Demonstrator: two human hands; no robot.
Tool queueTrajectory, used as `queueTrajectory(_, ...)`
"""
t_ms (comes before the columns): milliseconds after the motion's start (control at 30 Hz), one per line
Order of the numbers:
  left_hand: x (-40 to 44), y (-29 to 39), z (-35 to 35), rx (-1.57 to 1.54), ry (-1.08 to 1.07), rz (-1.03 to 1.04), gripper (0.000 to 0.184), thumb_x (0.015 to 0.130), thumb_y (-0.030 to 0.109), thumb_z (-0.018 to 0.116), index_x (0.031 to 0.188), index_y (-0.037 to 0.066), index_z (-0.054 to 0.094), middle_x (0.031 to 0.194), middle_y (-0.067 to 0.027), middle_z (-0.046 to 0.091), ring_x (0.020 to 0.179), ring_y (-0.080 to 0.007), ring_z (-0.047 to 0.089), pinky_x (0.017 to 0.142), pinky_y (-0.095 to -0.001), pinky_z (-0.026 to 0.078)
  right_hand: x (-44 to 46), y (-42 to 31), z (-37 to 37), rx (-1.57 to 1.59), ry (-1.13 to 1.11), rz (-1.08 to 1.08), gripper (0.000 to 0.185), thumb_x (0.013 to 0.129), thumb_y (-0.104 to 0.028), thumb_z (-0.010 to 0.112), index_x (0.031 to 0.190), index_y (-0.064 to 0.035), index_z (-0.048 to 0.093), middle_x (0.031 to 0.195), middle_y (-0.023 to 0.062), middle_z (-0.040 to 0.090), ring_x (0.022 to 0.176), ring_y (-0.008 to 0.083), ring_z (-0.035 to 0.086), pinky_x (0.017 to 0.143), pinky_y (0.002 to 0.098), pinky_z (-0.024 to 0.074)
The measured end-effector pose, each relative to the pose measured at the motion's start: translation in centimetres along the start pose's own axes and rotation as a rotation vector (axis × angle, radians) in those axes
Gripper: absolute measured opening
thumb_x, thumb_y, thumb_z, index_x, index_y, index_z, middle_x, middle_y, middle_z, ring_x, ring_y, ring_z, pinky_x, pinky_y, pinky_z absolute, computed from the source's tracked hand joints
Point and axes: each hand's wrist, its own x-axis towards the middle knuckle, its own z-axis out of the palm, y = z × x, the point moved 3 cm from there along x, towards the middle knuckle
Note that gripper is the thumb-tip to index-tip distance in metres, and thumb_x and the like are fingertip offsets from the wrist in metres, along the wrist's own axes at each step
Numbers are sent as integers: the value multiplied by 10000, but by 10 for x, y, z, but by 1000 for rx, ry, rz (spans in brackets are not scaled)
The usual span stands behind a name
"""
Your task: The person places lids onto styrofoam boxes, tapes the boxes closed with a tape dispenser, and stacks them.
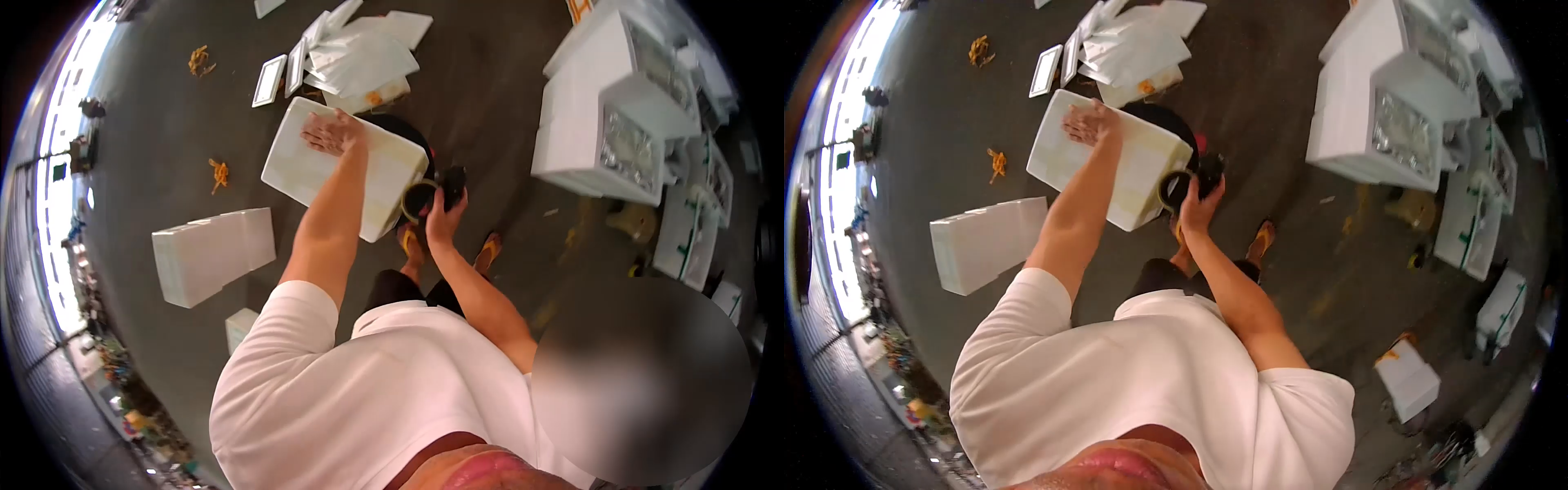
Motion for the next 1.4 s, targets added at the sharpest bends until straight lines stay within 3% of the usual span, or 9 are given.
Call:
queueTrajectory(67,9,-14,14,-64,14,3,719,939,481,455,1470,25,287,1546,-262,205,1461,-379,137,1184,-498,72,14,24,-16,-33,-177,-37,542,938,-273,602,1328,58,423,1304,187,520,1187,268,515,1004,357,406)
queueTrajectory(100,12,-49,74,409,428,222,770,952,519,399,1488,-8,231,1553,-264,179,1461,-379,134,1183,-502,72,4,-12,-24,79,-116,239,495,924,-289,620,1260,57,507,1247,154,570,1143,233,536,983,347,423)
queueTrajectory(133,20,-30,28,173,-254,-4,831,940,566,396,1494,-24,208,1545,-274,193,1457,-385,147,1184,-498,85,13,-18,-28,160,-70,353,530,911,-347,635,1253,48,545,1242,122,585,1143,223,535,992,348,420)
queueTrajectory(167,28,-24,-19,-54,-374,-18,835,904,565,475,1484,2,264,1535,-263,236,1451,-391,165,1186,-486,99,13,-30,-28,283,29,477,598,915,-419,613,1325,4,512,1303,105,557,1171,226,532,1017,372,410)
queueTrajectory(333,126,-96,-83,-127,-20,76,668,811,506,647,1338,115,522,1449,-164,417,1416,-390,237,1145,-487,215,40,-66,-37,350,-170,496,531,884,-453,616,1325,-167,541,1317,69,561,1192,281,536,982,491,427)
queueTrajectory(400,162,-163,-57,-158,-777,-179,683,849,677,512,1145,85,684,1232,-142,632,1277,-346,481,1043,-435,400,32,-56,2,497,-352,672,495,873,-479,611,1282,-202,574,1312,39,567,1182,267,536,962,540,414)
queueTrajectory(1033,96,-290,-241,-256,-644,-513,849,734,814,513,1012,43,737,1101,-193,685,1101,-353,623,948,-425,465,-53,-159,178,-198,-1002,323,440,916,-347,613,1234,-45,581,1201,65,626,1113,202,603,905,329,502)
queueTrajectory(1300,211,-439,-430,-191,-205,-410,789,743,797,515,863,50,741,830,-174,703,841,-332,678,776,-434,516,-247,-180,439,-95,-1470,359,489,880,-324,663,1272,-47,566,1283,107,578,1171,255,562,1006,401,451)
queueTrajectory(1400,257,-440,-528,-415,-65,-457,582,770,634,635,1059,140,736,861,-128,714,835,-277,685,739,-386,505,-309,-190,522,-115,-1368,194,599,832,-383,700,1297,-40,542,1312,128,555,1204,284,538,1007,422,451)
